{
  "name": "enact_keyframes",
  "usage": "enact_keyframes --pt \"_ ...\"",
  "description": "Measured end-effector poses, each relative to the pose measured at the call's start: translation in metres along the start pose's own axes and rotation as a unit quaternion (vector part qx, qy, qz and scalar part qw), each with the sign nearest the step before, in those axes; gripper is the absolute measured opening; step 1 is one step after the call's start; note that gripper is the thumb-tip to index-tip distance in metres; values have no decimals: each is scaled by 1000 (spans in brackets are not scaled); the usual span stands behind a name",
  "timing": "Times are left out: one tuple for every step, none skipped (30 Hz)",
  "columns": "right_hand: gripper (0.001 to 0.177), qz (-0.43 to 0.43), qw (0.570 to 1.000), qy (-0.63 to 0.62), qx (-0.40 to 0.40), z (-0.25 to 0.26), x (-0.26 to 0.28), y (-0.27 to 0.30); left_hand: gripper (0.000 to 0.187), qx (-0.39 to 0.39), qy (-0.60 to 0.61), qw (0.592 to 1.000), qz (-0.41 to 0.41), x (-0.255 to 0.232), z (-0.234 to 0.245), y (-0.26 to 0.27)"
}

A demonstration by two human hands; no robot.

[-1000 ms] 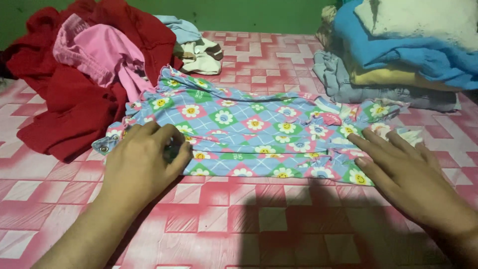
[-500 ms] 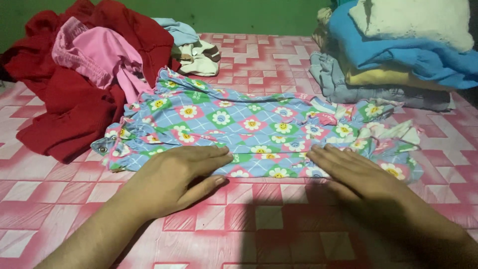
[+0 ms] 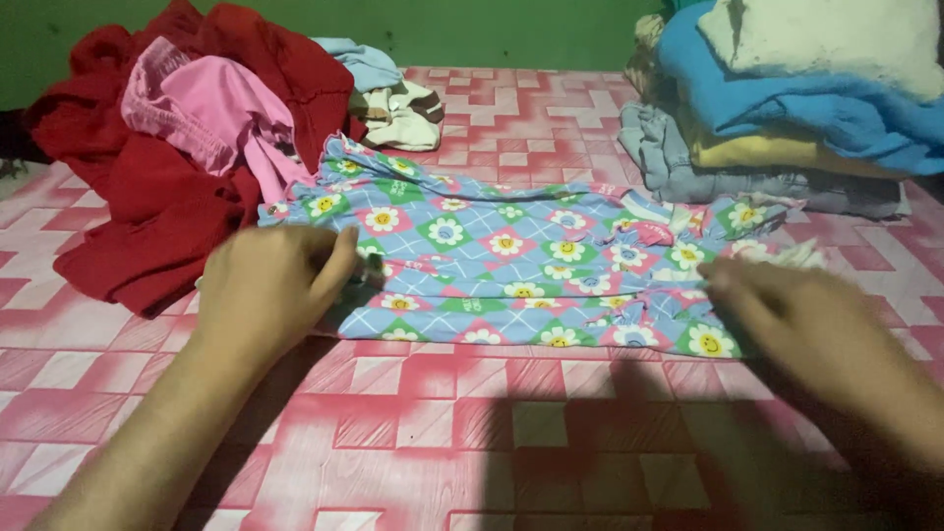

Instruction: Fold various pieces of clothing and stack them on a bed.

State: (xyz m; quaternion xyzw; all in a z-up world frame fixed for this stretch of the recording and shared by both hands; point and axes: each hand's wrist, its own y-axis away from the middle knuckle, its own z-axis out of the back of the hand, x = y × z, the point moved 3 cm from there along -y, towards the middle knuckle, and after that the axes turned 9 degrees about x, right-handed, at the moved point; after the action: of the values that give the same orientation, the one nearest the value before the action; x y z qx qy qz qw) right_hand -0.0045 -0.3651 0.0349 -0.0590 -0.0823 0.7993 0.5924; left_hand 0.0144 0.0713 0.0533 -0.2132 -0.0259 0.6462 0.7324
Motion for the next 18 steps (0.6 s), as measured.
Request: enact_keyframes --pt "47 -111 991 -58 38 10 0 -10 39 -10 -1 1000 -17 -6 2 -9" --pt "42 -221 966 -116 73 19 0 -18 38 -19 -3 999 -35 -11 4 -17" --pt "42 -221 966 -116 74 21 -3 -30 38 -19 -3 999 -34 -19 3 -28" --pt "39 -145 983 -111 10 28 -1 -43 37 -36 31 996 -80 -29 2 -38" --pt "36 -71 990 -106 -59 35 0 -55 35 -54 66 988 -126 -40 2 -48" --pt "36 -72 990 -106 -60 33 1 -70 35 -54 66 988 -126 -48 -6 -60" --pt "34 -33 989 -128 -68 32 2 -83 33 -57 65 986 -140 -57 -15 -73" --pt "33 6 986 -149 -76 30 4 -97 31 -60 64 984 -154 -66 -23 -85" --pt "33 3 986 -150 -76 19 1 -107 31 -58 65 984 -157 -69 -35 -95" --pt "33 20 989 -128 -77 9 -1 -118 26 -51 61 984 -160 -71 -48 -105" --pt "33 37 991 -105 -79 -1 -3 -129 25 -45 57 984 -162 -74 -60 -115" --pt "33 35 991 -105 -79 -9 -3 -131 25 -43 57 984 -164 -73 -70 -121" --pt "39 84 985 -122 -91 -16 0 -134 31 -24 53 984 -168 -72 -82 -127" --pt "47 132 976 -138 -104 -23 3 -136 41 -5 49 984 -172 -70 -94 -133" --pt "47 132 976 -139 -104 -29 5 -134 41 -4 49 984 -173 -67 -103 -135" --pt "49 85 986 -124 -75 -38 5 -133 51 11 43 979 -198 -65 -113 -137" --pt "50 40 992 -109 -47 -47 6 -132 62 25 37 974 -222 -62 -122 -139" --pt "50 41 992 -109 -46 -51 5 -132 62 26 37 974 -221 -60 -124 -138"
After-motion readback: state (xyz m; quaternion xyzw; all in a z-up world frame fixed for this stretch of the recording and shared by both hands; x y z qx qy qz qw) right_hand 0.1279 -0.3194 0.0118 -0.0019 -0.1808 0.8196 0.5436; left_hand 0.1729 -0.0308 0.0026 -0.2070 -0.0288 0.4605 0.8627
